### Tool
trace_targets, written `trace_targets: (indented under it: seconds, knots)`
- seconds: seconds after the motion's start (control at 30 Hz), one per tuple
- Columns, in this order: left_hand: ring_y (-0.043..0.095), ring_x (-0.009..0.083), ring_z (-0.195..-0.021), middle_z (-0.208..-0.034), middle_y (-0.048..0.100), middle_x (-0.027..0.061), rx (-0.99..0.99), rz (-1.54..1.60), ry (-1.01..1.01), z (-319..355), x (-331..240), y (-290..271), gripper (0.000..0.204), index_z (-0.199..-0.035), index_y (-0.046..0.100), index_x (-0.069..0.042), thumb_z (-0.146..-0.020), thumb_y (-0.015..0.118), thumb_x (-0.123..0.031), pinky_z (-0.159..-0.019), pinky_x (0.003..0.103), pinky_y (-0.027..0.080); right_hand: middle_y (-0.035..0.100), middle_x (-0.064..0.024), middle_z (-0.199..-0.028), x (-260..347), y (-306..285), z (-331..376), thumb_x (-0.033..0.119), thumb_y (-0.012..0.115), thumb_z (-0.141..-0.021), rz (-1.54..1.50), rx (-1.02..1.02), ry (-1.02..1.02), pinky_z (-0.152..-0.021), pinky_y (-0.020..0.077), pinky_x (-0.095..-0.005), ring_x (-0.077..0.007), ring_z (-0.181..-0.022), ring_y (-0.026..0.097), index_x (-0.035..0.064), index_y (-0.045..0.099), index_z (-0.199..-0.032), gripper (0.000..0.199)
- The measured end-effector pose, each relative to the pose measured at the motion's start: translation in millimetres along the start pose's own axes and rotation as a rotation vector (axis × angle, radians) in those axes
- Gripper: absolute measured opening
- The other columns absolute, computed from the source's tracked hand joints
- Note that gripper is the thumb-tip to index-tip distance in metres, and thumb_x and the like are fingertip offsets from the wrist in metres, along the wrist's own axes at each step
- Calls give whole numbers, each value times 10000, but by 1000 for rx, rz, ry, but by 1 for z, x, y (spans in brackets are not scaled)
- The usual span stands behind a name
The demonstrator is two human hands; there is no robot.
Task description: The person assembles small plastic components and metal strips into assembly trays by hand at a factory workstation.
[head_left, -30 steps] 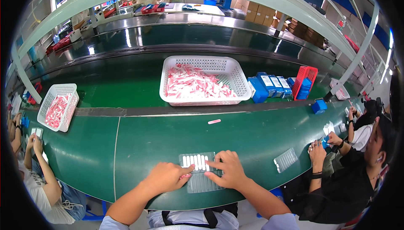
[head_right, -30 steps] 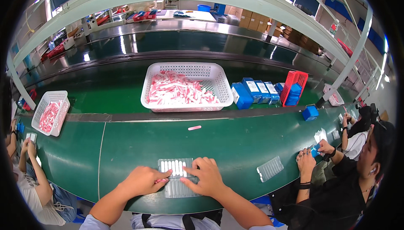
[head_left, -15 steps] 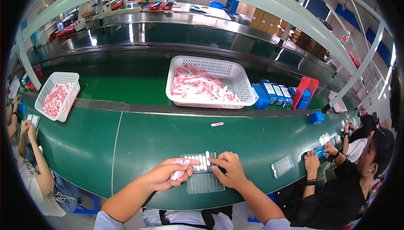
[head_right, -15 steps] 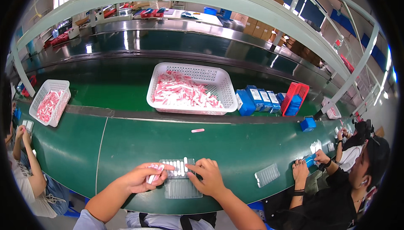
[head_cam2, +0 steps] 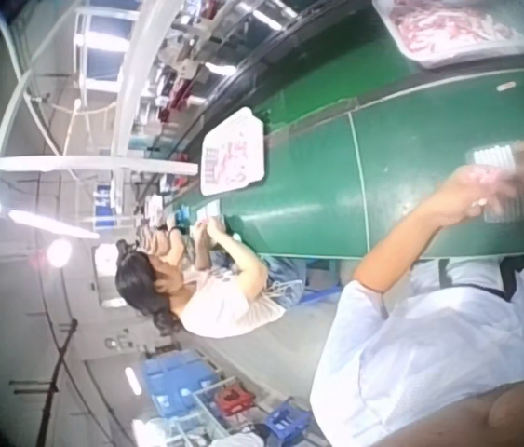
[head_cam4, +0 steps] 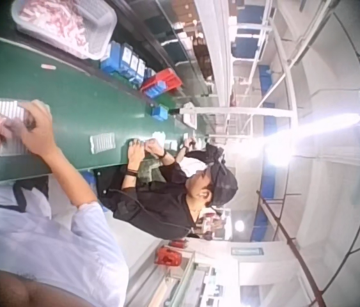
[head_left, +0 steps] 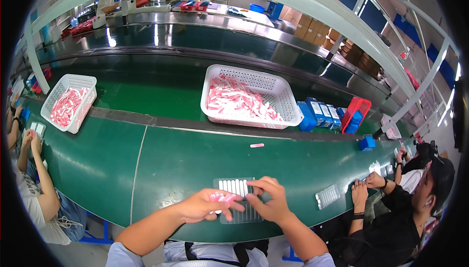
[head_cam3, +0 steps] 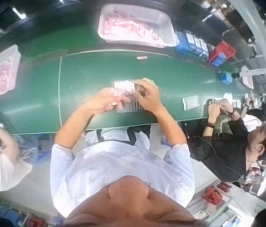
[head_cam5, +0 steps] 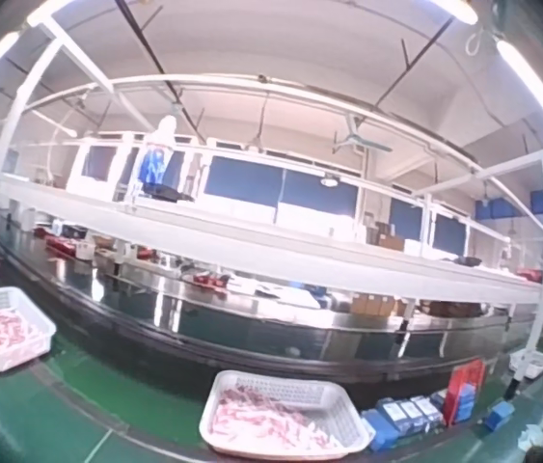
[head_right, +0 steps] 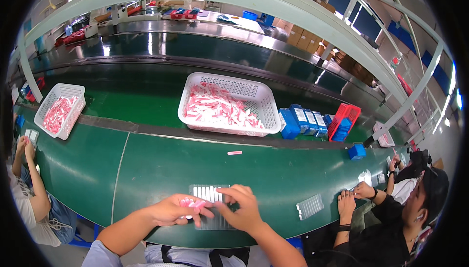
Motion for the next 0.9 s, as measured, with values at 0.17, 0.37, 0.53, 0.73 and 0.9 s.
trace_targets:
  seconds: [0.17, 0.37, 0.53, 0.73, 0.9]
  knots:
    - [667, 90, -847, -1294, 678, 161, 78, -157, -24, -1, 7, 13, 419, -1435, 531, -9, -1060, 590, -186, -486, 184, 306, 659, -34, -778, -18, 29, -1, 96, 782, -865, -230, 280, 168, -617, 445, -269, -108, -683, 573, 48, 794, -983, 127]
    - [653, 123, -702, -1100, 719, 164, -53, -125, 57, 2, -1, -6, 275, -1278, 600, 13, -1009, 589, -45, -462, 201, 334, 695, -4, -753, -81, -16, -14, 85, 761, -903, -630, -2, 524, -573, 438, -225, -54, -640, 549, 28, 768, -977, 93]
    - [604, 93, -670, -945, 710, 128, -124, -323, 345, 0, -20, -15, 123, -953, 587, -30, -885, 581, 72, -478, 206, 348, 639, 16, -666, -90, 11, -17, 135, 781, -886, -194, 511, 311, -548, 440, -275, -55, -588, 529, 39, 748, -953, 122]
    - [579, 111, -712, -831, 673, 91, -253, -398, 423, 6, -34, -23, 111, -889, 560, -36, -871, 620, 55, -572, 239, 415, 567, -36, -858, -61, 10, -29, 230, 813, -851, 210, 516, -12, -739, 475, -340, -181, -813, 561, 96, 659, -1262, 459]
    - [579, 139, -736, -862, 648, 82, 12, 193, 218, 1, -16, -30, 111, -1008, 598, -6, -911, 613, 46, -560, 260, 420, 598, -58, -903, -80, 4, -34, 270, 823, -825, 25, 398, 306, -854, 468, -381, -261, -895, 576, 98, 684, -1245, 475]
Point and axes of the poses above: each hand's wrist, its own z-axis away from the middle knuckle, its own y-axis out of the palm, x = y × z, the point moved 8 cm from there along -z, towards the middle knuckle
